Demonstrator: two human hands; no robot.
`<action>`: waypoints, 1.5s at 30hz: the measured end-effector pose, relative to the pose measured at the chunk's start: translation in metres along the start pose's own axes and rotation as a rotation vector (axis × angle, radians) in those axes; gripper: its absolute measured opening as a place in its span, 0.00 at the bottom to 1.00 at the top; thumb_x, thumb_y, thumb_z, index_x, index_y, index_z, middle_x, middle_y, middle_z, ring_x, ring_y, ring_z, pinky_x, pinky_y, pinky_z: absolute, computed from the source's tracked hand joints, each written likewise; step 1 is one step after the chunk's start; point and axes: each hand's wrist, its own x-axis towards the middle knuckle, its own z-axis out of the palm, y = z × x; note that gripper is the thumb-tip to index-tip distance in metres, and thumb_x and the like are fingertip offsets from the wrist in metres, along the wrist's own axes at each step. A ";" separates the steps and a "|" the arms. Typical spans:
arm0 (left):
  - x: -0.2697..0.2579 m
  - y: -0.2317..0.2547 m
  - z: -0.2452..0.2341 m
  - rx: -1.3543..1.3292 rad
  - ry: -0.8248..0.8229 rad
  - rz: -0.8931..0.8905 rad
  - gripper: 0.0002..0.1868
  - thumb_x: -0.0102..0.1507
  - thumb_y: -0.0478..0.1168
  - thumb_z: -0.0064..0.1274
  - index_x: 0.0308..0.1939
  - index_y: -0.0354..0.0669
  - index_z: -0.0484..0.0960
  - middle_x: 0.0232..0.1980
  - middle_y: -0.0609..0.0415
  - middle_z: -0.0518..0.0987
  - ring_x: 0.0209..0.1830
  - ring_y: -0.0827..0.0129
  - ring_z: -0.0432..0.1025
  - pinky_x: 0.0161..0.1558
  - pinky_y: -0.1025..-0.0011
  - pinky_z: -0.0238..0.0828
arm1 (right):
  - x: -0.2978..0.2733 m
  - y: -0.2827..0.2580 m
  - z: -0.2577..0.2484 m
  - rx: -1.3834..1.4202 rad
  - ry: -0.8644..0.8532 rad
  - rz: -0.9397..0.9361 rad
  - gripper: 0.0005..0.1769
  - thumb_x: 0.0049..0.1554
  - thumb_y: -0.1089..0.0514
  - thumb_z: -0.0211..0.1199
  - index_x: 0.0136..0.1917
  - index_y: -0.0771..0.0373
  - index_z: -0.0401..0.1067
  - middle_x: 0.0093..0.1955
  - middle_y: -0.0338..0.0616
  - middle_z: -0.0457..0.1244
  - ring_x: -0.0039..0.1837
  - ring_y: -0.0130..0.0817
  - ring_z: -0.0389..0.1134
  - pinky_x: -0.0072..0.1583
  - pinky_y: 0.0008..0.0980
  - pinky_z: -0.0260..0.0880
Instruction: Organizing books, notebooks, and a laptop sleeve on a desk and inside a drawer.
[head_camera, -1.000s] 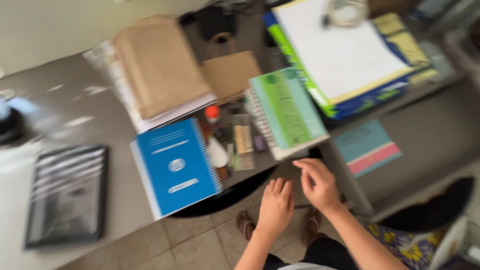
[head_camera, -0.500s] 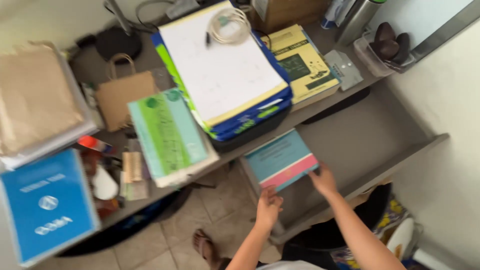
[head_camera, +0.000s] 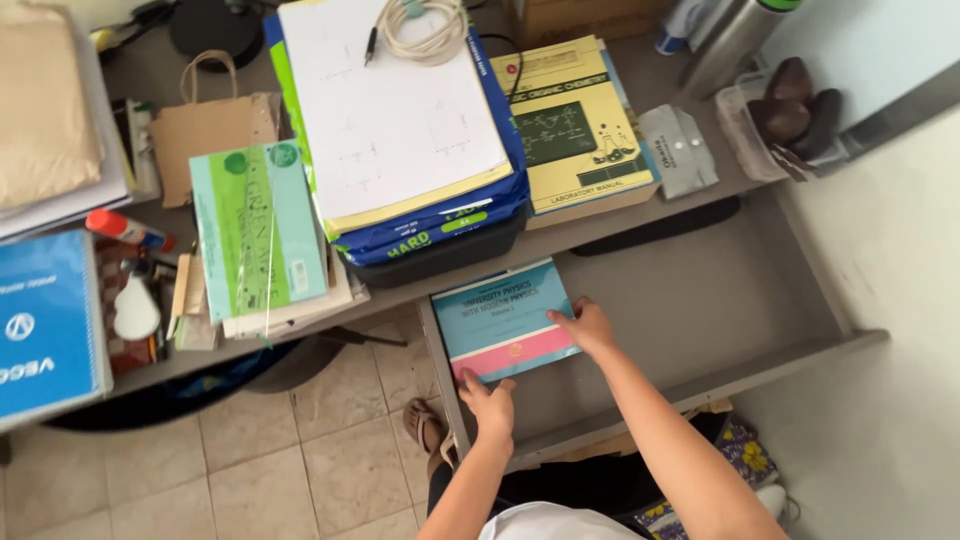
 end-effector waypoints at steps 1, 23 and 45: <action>-0.003 0.003 -0.003 -0.006 0.012 -0.003 0.56 0.55 0.41 0.59 0.82 0.50 0.42 0.85 0.48 0.34 0.85 0.55 0.38 0.78 0.61 0.43 | 0.011 0.013 0.007 -0.003 -0.011 -0.007 0.39 0.47 0.36 0.71 0.54 0.74 0.75 0.49 0.60 0.73 0.51 0.48 0.75 0.55 0.43 0.73; -0.005 0.049 -0.025 -0.421 -0.411 -0.171 0.39 0.59 0.47 0.61 0.72 0.40 0.65 0.67 0.44 0.76 0.63 0.54 0.73 0.60 0.57 0.72 | -0.028 -0.001 -0.125 0.457 -0.536 0.144 0.26 0.53 0.46 0.70 0.56 0.68 0.73 0.46 0.48 0.71 0.42 0.34 0.71 0.33 0.30 0.63; -0.045 0.061 -0.070 -0.447 -0.646 -0.497 0.33 0.57 0.40 0.59 0.63 0.27 0.71 0.57 0.33 0.79 0.55 0.48 0.77 0.55 0.52 0.77 | -0.075 0.072 -0.084 1.005 -0.632 0.296 0.37 0.52 0.48 0.68 0.67 0.75 0.67 0.63 0.64 0.67 0.63 0.52 0.69 0.61 0.47 0.72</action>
